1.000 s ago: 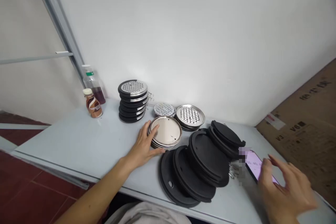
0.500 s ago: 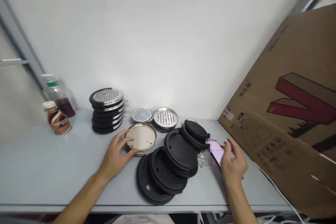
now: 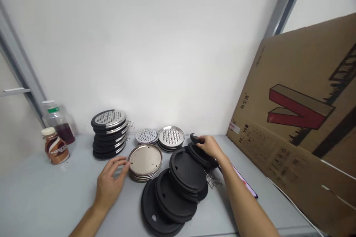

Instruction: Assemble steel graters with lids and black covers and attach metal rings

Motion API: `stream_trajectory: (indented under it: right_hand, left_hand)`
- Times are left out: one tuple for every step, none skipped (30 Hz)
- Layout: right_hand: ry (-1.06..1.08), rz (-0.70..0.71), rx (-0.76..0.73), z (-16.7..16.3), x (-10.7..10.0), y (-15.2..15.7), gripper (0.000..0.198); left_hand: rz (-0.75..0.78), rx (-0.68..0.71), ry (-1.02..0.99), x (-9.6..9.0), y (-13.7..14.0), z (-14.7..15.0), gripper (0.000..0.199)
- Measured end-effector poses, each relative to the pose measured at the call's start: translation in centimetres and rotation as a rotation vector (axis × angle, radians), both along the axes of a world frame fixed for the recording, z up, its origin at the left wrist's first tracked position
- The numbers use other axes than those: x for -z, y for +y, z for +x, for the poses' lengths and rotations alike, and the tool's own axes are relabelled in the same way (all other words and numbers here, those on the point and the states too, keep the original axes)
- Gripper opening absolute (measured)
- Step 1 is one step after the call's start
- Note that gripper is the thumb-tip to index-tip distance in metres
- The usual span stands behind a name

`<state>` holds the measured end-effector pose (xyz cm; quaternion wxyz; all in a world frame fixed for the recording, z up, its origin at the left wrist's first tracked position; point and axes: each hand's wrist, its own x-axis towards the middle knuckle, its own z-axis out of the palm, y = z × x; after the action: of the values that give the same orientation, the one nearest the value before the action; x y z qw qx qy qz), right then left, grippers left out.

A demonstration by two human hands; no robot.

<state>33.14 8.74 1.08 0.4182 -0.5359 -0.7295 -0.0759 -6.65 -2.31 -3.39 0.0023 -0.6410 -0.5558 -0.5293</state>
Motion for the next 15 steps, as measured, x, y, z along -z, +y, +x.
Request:
stream_trajectory:
  right_hand:
    - [0.005, 0.021, -0.003, -1.0, -0.3, -0.2, 0.010]
    - [0.006, 0.034, -0.020, -2.2, -0.5, -0.6, 0.015]
    - [0.005, 0.053, -0.052, -3.6, -0.7, -1.2, 0.020]
    - [0.005, 0.088, -0.093, -5.3, -0.9, -2.1, 0.025]
    - [0.002, 0.146, -0.158, -7.1, -1.1, -3.1, 0.030]
    - [-0.017, 0.205, -0.230, -9.0, -1.4, -4.1, 0.033]
    - [-0.056, 0.259, -0.293, -10.7, -1.6, -5.2, 0.034]
    - [-0.108, 0.304, -0.372, -12.2, -1.9, -6.2, 0.034]
    - [-0.155, 0.341, -0.477, -13.4, -2.3, -7.1, 0.033]
    - [-0.172, 0.379, -0.578, -14.1, -2.6, -7.7, 0.033]
    - [-0.141, 0.414, -0.637, -14.3, -3.0, -8.1, 0.032]
    - [-0.056, 0.429, -0.646, -14.1, -3.3, -8.3, 0.031]
    - [0.073, 0.407, -0.614, -13.5, -3.6, -8.3, 0.030]
    - [0.231, 0.337, -0.569, -12.8, -3.8, -8.1, 0.029]
    - [0.394, 0.211, -0.547, -12.0, -4.0, -7.9, 0.030]
  left_hand:
    - [0.010, 0.019, -0.015, -0.3, 0.2, 0.1, 0.020]
    - [0.012, 0.054, -0.035, -0.8, 0.4, 0.5, 0.020]
    - [-0.005, 0.110, -0.069, -1.4, 0.7, 1.0, 0.020]
    - [-0.040, 0.190, -0.119, -2.3, 1.0, 1.7, 0.021]
    - [-0.105, 0.301, -0.187, -3.4, 1.4, 2.5, 0.026]
    - [-0.188, 0.427, -0.283, -4.5, 1.9, 3.4, 0.036]
    - [-0.279, 0.563, -0.381, -5.7, 2.3, 4.4, 0.047]
    - [-0.347, 0.669, -0.452, -6.7, 2.9, 5.2, 0.054]
    - [-0.360, 0.700, -0.498, -7.6, 3.4, 5.8, 0.057]
    - [-0.341, 0.698, -0.525, -8.4, 3.9, 6.2, 0.058]
    - [-0.311, 0.675, -0.552, -8.9, 4.3, 6.4, 0.056]
    - [-0.302, 0.652, -0.586, -9.2, 4.7, 6.2, 0.053]
    - [-0.337, 0.653, -0.631, -9.3, 5.0, 5.9, 0.050]
    - [-0.412, 0.680, -0.688, -9.2, 5.1, 5.4, 0.048]
    - [-0.513, 0.727, -0.749, -8.8, 5.2, 4.9, 0.048]
